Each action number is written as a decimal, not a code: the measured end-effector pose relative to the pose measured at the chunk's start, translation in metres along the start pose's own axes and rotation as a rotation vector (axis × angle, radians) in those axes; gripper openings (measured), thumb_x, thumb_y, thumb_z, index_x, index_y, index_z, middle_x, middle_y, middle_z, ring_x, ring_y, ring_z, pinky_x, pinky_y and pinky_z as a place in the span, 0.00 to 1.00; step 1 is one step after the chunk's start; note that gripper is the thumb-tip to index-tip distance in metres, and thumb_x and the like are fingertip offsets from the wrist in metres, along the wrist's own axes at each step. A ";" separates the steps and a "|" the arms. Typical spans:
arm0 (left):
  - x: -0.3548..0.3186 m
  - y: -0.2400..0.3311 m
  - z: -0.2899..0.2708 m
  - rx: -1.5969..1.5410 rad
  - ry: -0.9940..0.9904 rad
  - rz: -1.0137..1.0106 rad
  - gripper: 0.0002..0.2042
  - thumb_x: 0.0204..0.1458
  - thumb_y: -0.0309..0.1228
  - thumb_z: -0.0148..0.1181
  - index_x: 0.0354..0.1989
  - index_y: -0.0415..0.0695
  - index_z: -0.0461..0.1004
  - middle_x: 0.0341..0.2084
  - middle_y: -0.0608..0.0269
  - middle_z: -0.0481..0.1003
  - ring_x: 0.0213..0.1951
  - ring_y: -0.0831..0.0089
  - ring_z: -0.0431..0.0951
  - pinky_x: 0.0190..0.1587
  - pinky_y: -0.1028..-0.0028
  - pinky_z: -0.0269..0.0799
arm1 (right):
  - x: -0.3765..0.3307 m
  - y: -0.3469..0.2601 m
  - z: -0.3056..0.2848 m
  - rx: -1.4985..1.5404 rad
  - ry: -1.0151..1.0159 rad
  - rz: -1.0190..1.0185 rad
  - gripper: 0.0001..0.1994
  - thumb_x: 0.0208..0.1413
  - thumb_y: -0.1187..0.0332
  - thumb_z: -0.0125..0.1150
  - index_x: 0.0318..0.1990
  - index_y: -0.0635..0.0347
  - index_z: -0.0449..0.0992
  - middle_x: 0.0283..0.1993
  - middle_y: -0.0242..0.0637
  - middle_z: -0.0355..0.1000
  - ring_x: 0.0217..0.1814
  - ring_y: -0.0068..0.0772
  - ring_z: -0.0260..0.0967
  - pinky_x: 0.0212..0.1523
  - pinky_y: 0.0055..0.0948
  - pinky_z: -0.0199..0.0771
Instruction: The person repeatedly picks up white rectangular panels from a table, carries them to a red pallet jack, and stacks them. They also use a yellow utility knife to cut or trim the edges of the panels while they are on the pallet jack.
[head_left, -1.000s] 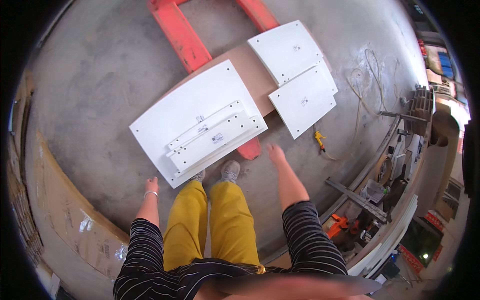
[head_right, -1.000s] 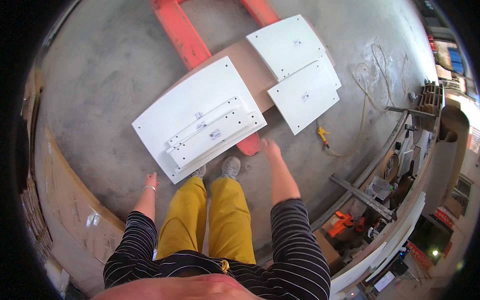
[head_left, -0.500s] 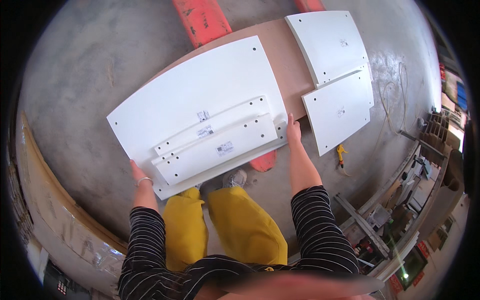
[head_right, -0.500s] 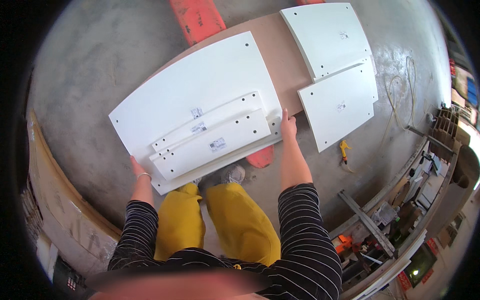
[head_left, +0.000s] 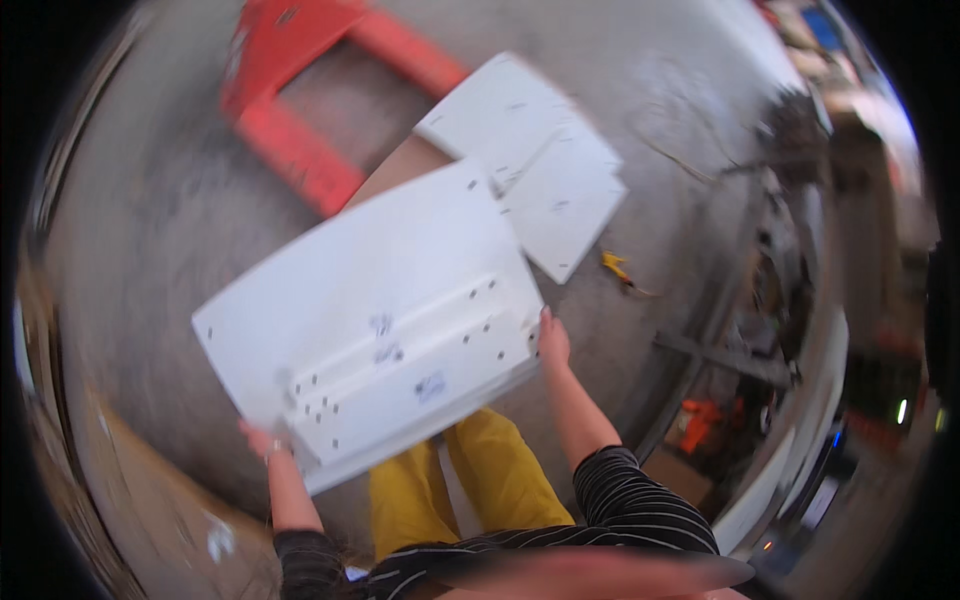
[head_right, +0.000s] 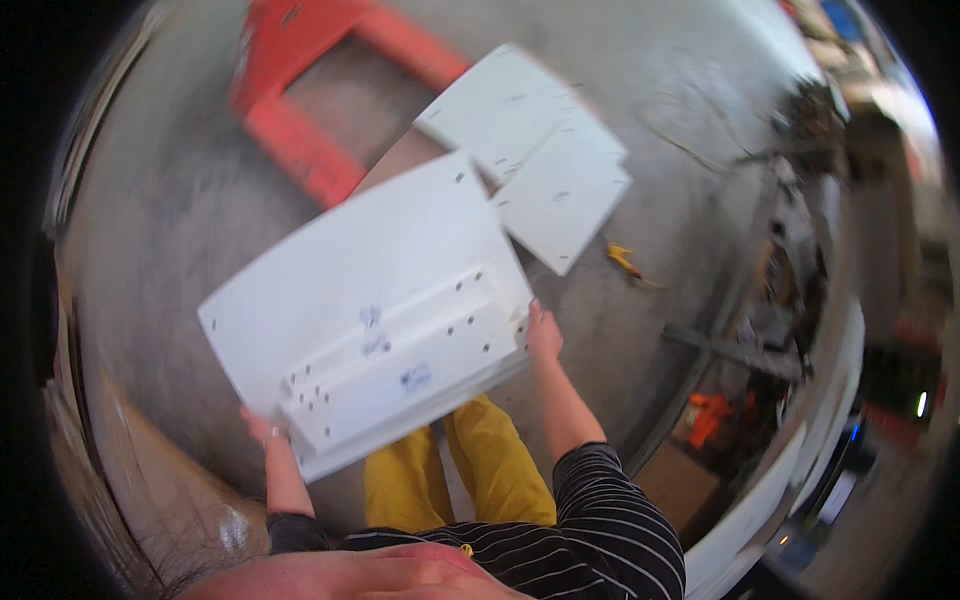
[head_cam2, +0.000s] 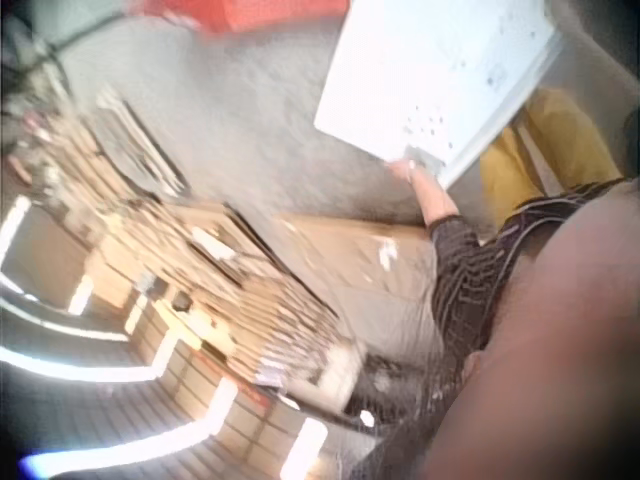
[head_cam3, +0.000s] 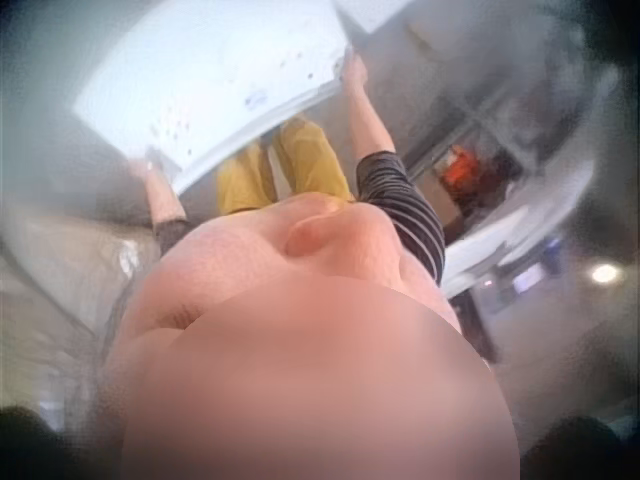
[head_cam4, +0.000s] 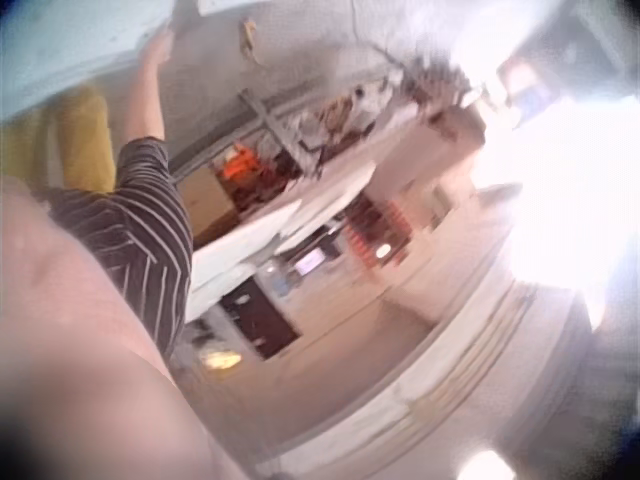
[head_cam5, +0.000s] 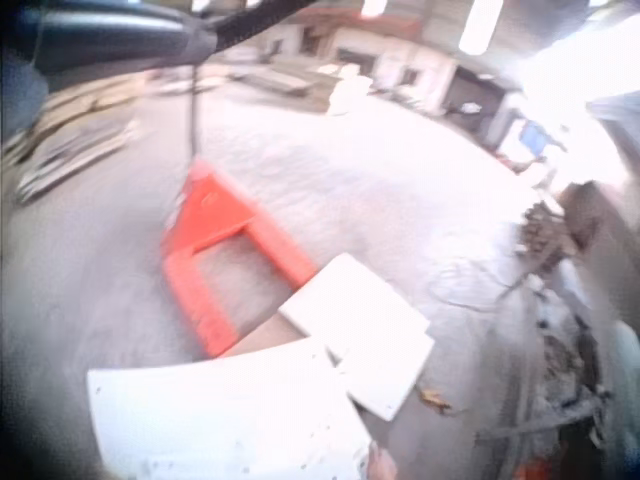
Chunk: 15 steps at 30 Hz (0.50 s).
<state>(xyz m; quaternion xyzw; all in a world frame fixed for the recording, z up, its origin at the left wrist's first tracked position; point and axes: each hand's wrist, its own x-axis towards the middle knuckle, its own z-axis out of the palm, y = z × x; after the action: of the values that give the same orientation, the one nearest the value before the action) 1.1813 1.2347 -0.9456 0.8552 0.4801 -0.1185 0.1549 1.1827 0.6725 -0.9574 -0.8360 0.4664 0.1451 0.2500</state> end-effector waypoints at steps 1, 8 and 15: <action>-0.002 0.014 -0.009 -0.023 -0.032 0.090 0.36 0.36 0.30 0.68 0.57 0.48 0.55 0.46 0.50 0.71 0.44 0.53 0.74 0.45 0.62 0.72 | -0.015 0.011 -0.019 0.017 0.056 0.038 0.34 0.56 0.37 0.33 0.43 0.62 0.72 0.45 0.51 0.71 0.51 0.53 0.65 0.53 0.43 0.60; 0.009 0.091 -0.070 -0.503 -0.224 0.232 0.31 0.55 0.53 0.38 0.48 0.32 0.70 0.44 0.52 0.74 0.42 0.60 0.75 0.47 0.65 0.69 | -0.186 0.108 -0.092 0.245 0.135 0.296 0.34 0.57 0.38 0.31 0.40 0.63 0.71 0.43 0.54 0.70 0.50 0.55 0.66 0.49 0.48 0.63; -0.004 0.184 -0.135 -0.631 -0.608 0.747 0.28 0.55 0.48 0.41 0.47 0.31 0.70 0.43 0.54 0.74 0.42 0.63 0.75 0.45 0.68 0.69 | -0.387 0.167 -0.034 0.468 0.522 0.347 0.33 0.57 0.38 0.34 0.35 0.64 0.70 0.38 0.58 0.71 0.43 0.60 0.67 0.44 0.50 0.66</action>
<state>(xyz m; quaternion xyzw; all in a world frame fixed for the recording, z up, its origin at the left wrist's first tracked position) 1.3445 1.1919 -0.7914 0.8067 0.0917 -0.1472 0.5650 0.8383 0.8537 -0.7924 -0.6740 0.6691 -0.1424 0.2788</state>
